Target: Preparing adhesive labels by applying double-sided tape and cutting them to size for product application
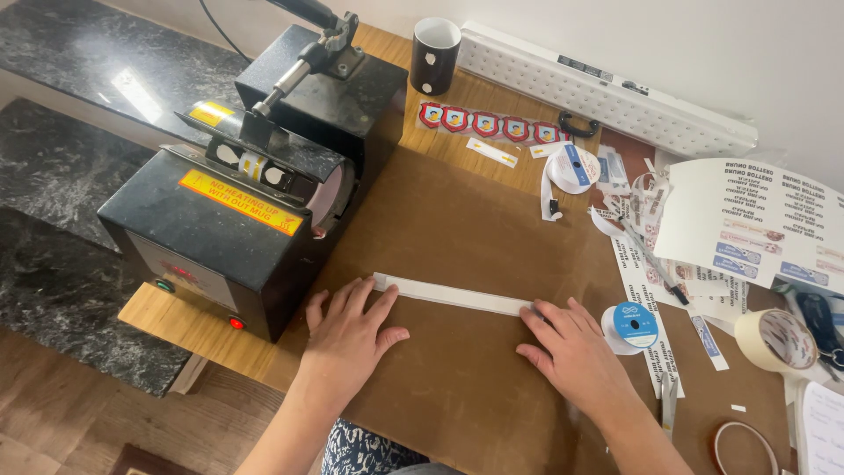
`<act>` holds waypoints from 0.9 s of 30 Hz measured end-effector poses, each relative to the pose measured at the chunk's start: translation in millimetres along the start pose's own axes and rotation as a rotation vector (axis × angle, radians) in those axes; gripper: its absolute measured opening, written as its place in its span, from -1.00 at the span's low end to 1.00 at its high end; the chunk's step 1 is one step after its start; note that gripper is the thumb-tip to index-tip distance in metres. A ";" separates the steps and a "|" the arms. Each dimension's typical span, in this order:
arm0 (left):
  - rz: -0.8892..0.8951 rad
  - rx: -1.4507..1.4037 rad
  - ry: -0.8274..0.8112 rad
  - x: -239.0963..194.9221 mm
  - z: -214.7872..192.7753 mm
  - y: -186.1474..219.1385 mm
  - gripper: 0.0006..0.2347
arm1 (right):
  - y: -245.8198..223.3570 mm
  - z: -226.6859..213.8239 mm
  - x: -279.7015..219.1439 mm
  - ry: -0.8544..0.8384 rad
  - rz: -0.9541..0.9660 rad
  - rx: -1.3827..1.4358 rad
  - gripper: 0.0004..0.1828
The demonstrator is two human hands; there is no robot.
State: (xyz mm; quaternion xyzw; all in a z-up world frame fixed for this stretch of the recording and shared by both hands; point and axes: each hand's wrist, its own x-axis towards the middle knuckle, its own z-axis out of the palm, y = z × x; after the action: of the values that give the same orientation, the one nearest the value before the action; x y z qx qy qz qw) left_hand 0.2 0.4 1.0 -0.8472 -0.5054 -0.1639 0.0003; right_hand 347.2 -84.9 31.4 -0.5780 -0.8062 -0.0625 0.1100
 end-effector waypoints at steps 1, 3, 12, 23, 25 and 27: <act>0.001 0.000 -0.001 0.0 -1.5 0.8 -0.47 | -0.1 0.2 0.1 0.000 0.001 0.000 -0.45; 0.001 0.007 0.020 0.3 -4.3 2.6 -0.43 | 0.0 0.6 0.0 0.002 0.002 0.012 -0.45; 0.011 0.054 0.149 7.6 -13.2 29.0 -0.33 | 0.4 1.3 -0.9 0.012 -0.007 -0.012 -0.42; 0.187 0.055 0.158 16.2 -4.9 67.6 -0.21 | 5.2 0.3 -2.3 -0.080 0.100 0.138 -0.43; 0.177 0.082 0.146 16.1 -5.3 67.9 -0.21 | 4.7 1.8 -2.4 -0.058 0.068 0.106 -0.45; 0.170 0.115 0.195 16.5 -6.4 68.2 -0.21 | 4.0 2.1 -2.0 -0.055 0.057 0.086 -0.45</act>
State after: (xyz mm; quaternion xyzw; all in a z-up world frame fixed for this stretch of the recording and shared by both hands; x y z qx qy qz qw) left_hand 64.1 -19.9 22.9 -0.8655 -0.4381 -0.2154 0.1118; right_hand 351.4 -84.9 28.8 -0.5971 -0.7939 -0.0089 0.1143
